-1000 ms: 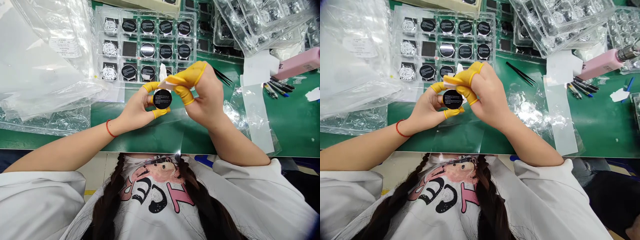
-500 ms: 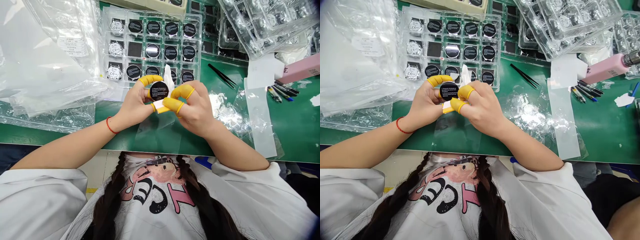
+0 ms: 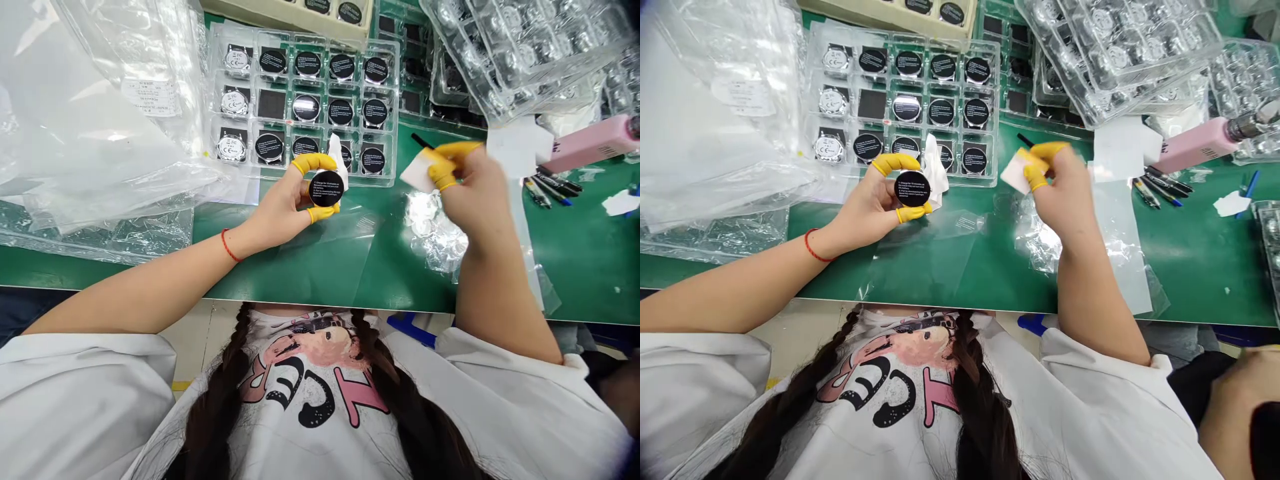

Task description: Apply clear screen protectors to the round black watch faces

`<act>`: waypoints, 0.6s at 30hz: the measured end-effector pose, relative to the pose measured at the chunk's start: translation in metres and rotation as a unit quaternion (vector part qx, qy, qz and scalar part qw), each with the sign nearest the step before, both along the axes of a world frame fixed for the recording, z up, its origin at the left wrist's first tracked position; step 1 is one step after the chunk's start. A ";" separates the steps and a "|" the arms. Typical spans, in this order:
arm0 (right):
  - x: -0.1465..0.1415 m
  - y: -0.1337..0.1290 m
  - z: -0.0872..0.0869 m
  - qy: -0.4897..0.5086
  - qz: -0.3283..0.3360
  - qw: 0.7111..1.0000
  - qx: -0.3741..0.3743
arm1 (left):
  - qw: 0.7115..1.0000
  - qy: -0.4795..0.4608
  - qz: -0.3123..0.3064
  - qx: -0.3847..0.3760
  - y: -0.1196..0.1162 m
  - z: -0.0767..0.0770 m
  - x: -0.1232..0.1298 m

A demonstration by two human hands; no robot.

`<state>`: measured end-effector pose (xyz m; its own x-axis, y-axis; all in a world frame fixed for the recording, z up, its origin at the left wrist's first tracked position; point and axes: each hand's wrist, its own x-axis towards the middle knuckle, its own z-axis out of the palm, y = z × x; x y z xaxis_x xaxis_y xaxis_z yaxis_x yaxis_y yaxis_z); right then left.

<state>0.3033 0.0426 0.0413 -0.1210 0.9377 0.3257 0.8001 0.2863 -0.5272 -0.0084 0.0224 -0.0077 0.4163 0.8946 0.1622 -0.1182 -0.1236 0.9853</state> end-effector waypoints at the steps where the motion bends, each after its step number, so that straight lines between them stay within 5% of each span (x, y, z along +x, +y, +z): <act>1: 0.008 0.004 -0.009 -0.011 -0.009 1.000 -0.012 | 1.000 -0.004 -0.007 -0.006 -0.001 0.001 0.000; 5: -0.017 0.005 -0.020 0.001 -0.011 1.000 -0.008 | 1.000 -0.011 -0.007 -0.020 -0.003 0.007 0.002; 12: -0.128 -0.004 0.024 0.082 0.203 0.965 -0.145 | 0.999 -0.021 0.013 -0.037 -0.004 0.004 0.001; 18: -0.181 0.084 0.058 0.119 0.187 0.972 -0.073 | 0.994 -0.009 0.007 -0.106 -0.005 0.002 0.002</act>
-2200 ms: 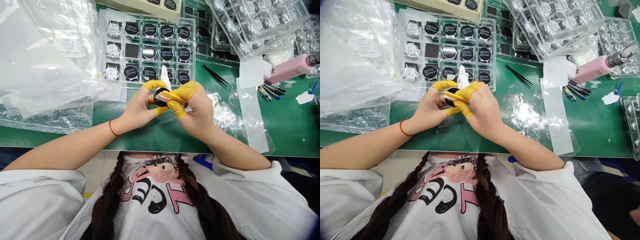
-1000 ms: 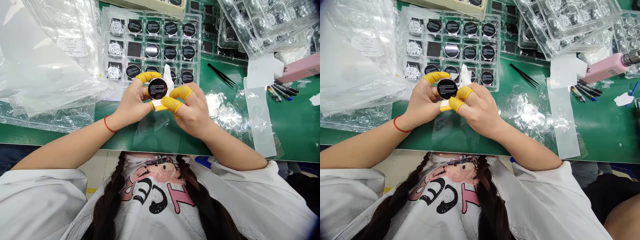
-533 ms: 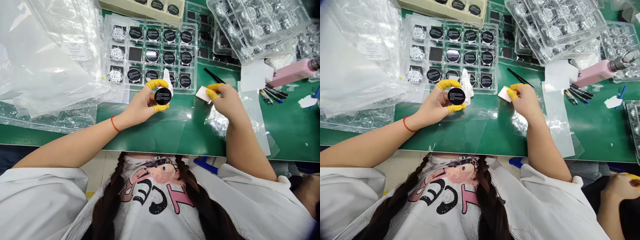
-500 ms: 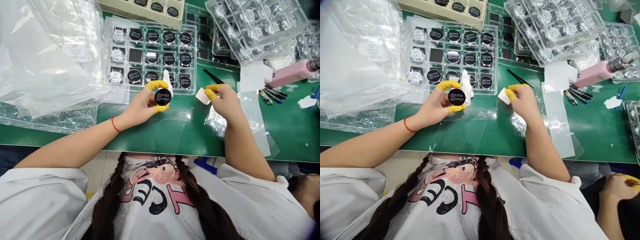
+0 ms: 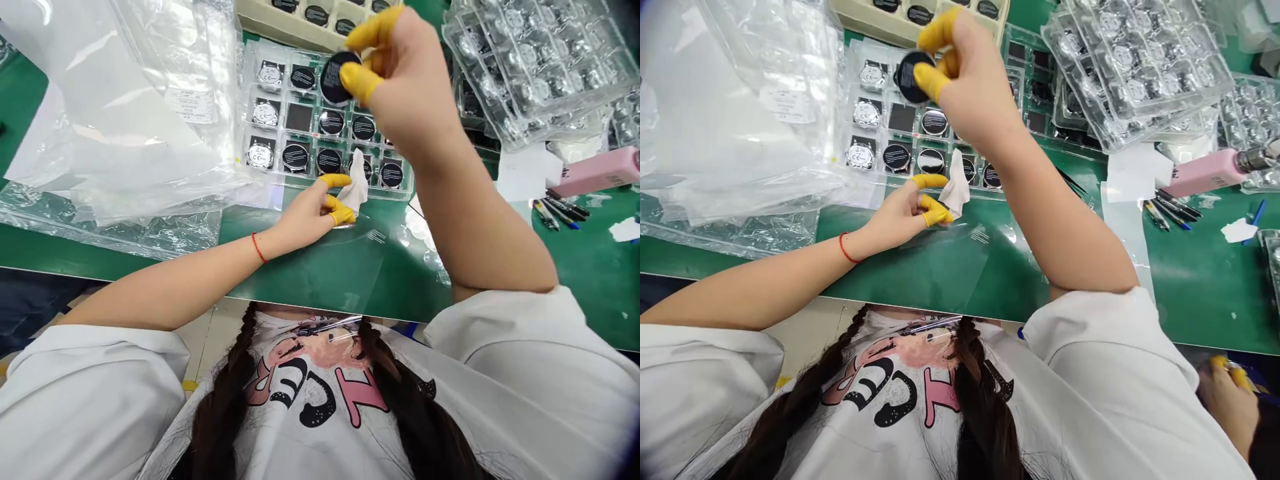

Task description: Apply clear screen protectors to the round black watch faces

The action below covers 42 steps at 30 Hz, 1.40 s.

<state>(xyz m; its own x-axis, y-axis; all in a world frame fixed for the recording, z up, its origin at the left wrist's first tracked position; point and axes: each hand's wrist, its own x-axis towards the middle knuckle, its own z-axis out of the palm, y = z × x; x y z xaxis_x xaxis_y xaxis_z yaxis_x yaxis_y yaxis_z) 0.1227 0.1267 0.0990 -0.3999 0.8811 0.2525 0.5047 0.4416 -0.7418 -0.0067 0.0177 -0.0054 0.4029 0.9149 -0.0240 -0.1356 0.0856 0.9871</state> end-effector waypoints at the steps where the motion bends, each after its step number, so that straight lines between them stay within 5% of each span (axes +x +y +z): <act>1: -0.010 0.017 -0.003 -0.034 -0.013 0.999 0.006 | 1.000 0.003 -0.002 -0.001 -0.001 0.000 0.001; 7: -0.057 0.063 -0.037 -0.247 -0.011 0.969 0.007 | 0.999 0.022 -0.006 0.039 -0.004 -0.004 0.006; 13: -0.097 0.064 -0.042 -0.334 0.111 0.935 0.055 | 0.997 0.034 -0.023 0.068 -0.004 -0.007 0.006; 18: -0.118 0.065 -0.037 -0.405 0.105 0.906 0.067 | 0.998 0.008 -0.017 0.057 -0.005 -0.005 0.006; 22: -0.080 0.033 0.001 -0.361 0.070 0.923 0.113 | 0.997 -0.065 0.025 0.018 -0.004 0.004 0.007; 26: -0.003 -0.019 0.027 -0.147 0.038 0.987 0.061 | 0.986 -0.163 0.009 -0.021 -0.003 0.012 0.004; 30: 0.055 -0.062 0.005 -0.013 0.081 0.992 -0.096 | 0.985 -0.163 -0.042 -0.028 -0.005 0.012 0.004; 34: 0.076 -0.083 -0.030 0.071 0.039 0.979 -0.186 | 0.993 -0.097 -0.058 0.020 -0.010 0.006 0.011; 38: 0.078 -0.091 -0.047 0.083 0.024 0.986 -0.144 | 0.992 -0.024 -0.055 0.110 -0.011 0.001 0.018; 42: 0.070 -0.107 -0.047 -0.014 0.010 1.000 0.001 | 0.983 0.028 -0.081 0.163 -0.007 -0.005 0.018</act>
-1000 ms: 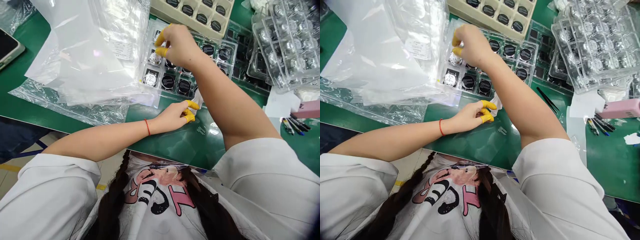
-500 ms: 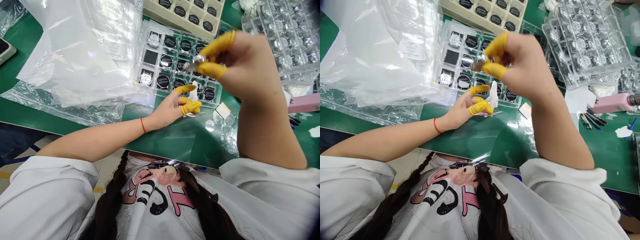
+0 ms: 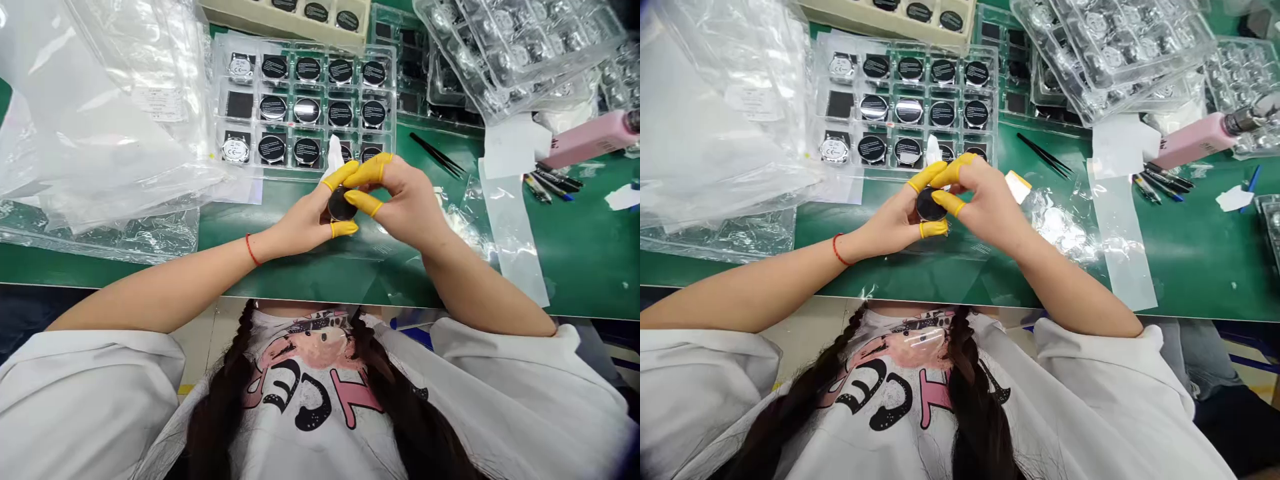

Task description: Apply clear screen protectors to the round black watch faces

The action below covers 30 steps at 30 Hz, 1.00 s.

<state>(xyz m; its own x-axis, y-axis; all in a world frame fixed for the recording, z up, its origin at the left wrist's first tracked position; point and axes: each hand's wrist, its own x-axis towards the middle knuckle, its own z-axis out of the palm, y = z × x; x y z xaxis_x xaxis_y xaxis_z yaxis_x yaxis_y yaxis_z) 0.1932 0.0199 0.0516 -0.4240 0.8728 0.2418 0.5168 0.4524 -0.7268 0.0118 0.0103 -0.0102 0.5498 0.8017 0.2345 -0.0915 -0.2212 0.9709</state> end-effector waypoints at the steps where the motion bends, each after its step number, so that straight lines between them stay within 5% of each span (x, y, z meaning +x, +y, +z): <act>1: -0.001 -0.005 0.003 -0.028 0.002 0.999 0.043 | 1.000 0.006 -0.004 -0.002 0.001 0.000 -0.001; 5: 0.023 -0.021 0.028 -0.080 -0.029 0.989 0.124 | 0.999 0.026 0.018 -0.039 0.000 0.004 -0.008; 8: 0.073 -0.025 0.039 -0.064 -0.194 0.972 0.115 | 0.997 0.039 0.028 -0.053 -0.002 0.009 -0.015; 10: 0.109 -0.025 0.032 -0.098 -0.262 0.960 0.025 | 0.997 0.040 0.025 -0.059 -0.003 0.010 -0.018; 13: 0.143 -0.029 0.012 -0.241 -0.272 0.920 -0.148 | 0.997 0.045 0.009 -0.070 -0.003 0.010 -0.019; 15: 0.151 -0.038 0.006 -0.321 -0.267 0.897 -0.147 | 0.996 0.053 -0.002 -0.075 -0.003 0.010 -0.018; 18: 0.154 -0.062 0.016 -0.331 -0.269 0.901 -0.082 | 0.995 0.057 0.017 -0.081 -0.003 0.013 -0.017; 23: 0.165 -0.108 0.042 -0.348 -0.273 0.858 -0.262 | 0.994 0.045 0.046 -0.094 -0.006 0.017 -0.020; 28: 0.185 -0.151 0.043 -0.423 -0.369 0.765 -0.314 | 0.995 0.046 0.060 -0.072 -0.005 0.012 -0.023; 30: 0.195 -0.168 0.037 -0.423 -0.376 0.758 -0.324 | 0.994 0.053 0.061 -0.074 -0.004 0.011 -0.023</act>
<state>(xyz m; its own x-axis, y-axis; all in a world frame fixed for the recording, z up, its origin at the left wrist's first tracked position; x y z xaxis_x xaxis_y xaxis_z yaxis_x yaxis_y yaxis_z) 0.3883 -0.1478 0.0889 0.4890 0.7636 -0.4216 0.8564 -0.5121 0.0659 -0.0115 0.0066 0.0006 0.4615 0.8854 0.0555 0.0317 -0.0790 0.9964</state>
